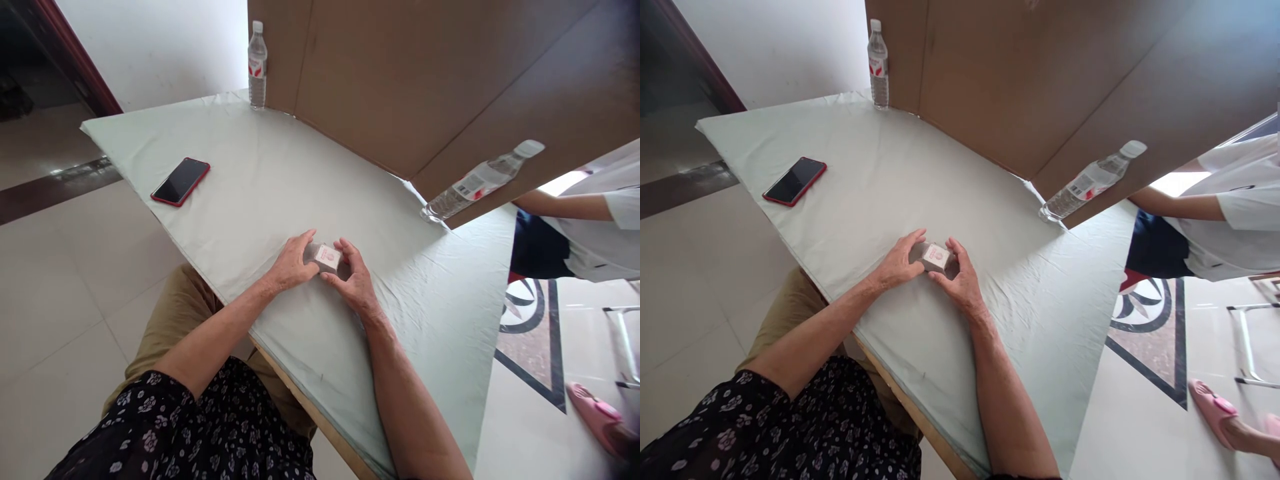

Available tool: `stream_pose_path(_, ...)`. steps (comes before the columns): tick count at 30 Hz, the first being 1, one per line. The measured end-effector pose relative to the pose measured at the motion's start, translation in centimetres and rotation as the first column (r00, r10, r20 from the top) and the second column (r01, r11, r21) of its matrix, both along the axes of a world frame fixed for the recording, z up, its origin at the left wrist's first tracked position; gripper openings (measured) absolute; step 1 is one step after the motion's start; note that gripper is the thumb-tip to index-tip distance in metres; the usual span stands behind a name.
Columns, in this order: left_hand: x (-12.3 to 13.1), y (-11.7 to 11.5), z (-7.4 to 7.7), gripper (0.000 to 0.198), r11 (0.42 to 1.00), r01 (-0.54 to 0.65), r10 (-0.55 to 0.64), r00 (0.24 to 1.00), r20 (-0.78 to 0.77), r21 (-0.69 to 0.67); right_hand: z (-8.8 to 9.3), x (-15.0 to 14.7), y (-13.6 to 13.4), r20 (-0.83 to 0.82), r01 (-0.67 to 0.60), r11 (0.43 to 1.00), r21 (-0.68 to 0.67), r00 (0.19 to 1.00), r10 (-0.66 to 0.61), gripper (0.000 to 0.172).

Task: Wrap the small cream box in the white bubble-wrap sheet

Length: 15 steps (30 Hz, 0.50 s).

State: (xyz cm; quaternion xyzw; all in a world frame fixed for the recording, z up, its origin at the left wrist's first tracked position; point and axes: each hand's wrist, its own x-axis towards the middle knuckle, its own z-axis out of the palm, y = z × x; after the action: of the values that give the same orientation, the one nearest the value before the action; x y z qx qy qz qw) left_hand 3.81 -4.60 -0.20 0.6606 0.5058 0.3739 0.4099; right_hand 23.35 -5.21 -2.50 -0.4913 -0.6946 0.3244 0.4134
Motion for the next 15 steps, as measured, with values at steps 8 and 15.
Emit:
stream_pose_path(8,0.1,0.0,-0.3,0.08,0.997,0.054,-0.049,0.994,-0.101,0.047,0.3,0.3,0.0,-0.049,-0.048,0.998,-0.028,0.998,0.046,0.066)
stream_pose_path(15,0.2,-0.2,-0.6,0.076,0.993,0.054,-0.044,0.995,-0.094,0.108,1.8,0.4,-0.7,0.03,0.116,0.972,0.205,0.992,-0.125,0.022)
